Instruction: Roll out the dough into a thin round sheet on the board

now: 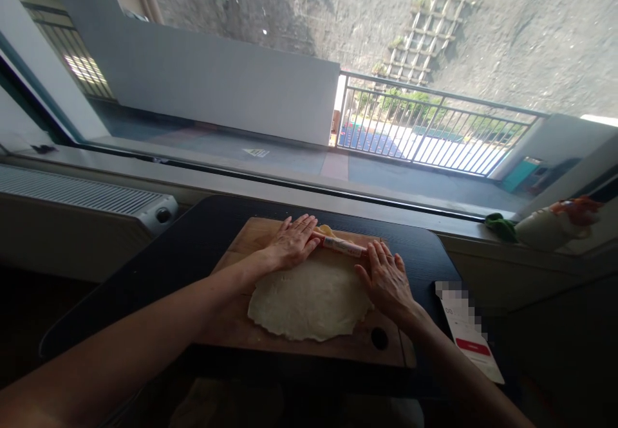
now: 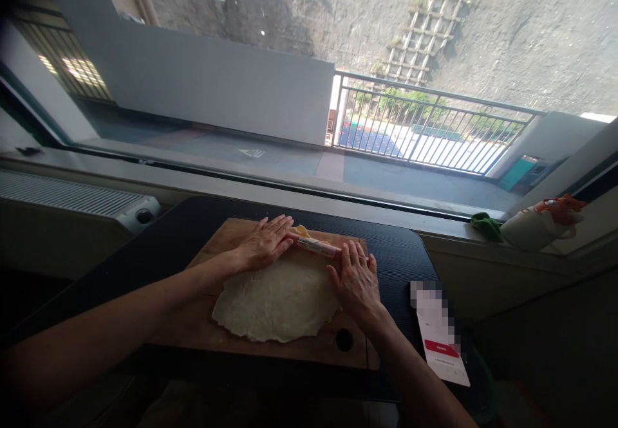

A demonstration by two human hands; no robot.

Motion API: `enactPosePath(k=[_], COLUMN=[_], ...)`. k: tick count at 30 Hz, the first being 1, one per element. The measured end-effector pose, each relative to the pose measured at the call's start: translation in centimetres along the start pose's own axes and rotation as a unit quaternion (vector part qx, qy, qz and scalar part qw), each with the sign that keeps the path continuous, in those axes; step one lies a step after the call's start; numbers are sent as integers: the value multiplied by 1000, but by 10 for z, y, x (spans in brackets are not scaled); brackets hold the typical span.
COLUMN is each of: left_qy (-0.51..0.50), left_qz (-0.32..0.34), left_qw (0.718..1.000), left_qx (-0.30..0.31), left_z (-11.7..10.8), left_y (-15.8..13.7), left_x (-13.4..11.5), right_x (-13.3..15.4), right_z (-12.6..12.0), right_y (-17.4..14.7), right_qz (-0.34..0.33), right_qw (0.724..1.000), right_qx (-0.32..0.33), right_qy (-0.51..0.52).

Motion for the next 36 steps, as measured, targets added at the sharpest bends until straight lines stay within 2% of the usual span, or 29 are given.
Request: enactPosePath(k=[4,9,13,16,22,28,30,33,36], left_qy=[2,-29,-43,-54,-58,-53,-52,-52,-53], left_qz=[19,21,-8,5,0,-4,-6,-11,-13], left_qw=[1000,999,999,997,994,991,990,990,991], left_qx=[2,30,-25,-55,-94,-120,-129,-131,-120], left_z=[-8,-19,-37,-46,-52,-49,-49,-46,-40], left_y=[-18,-14,3,13,17,11,11,15,20], left_x=[-3,1,5,0,-4,-3,-3,-4,-8], right_x=[7,5,-5,-11,-15,-8,-9,-17,-26], right_z=[-7,-16,-16,-14,-13,-14,-15,-11,-3], right_y=[-10,9,27,33,45,53,56,63,67], right_qz=[-23,-39,-11,-6,-32,-52,-35,27,85], right_qw=[1000,997,995,992,991,992,990,970,925], right_qx=[7,29,-3,-19,30,30,47,97,129], right_qy=[8,56,101,126,124,110,130,222,347])
Point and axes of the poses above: each hand's wrist, its own y-axis towards the middle knuckle, its own z-axis out of the palm, x = y × z, the point moved 7 cm from there along y, towards the middle knuckle, and after that the axes turned 14 degrees about y, right-handed, at the moved point
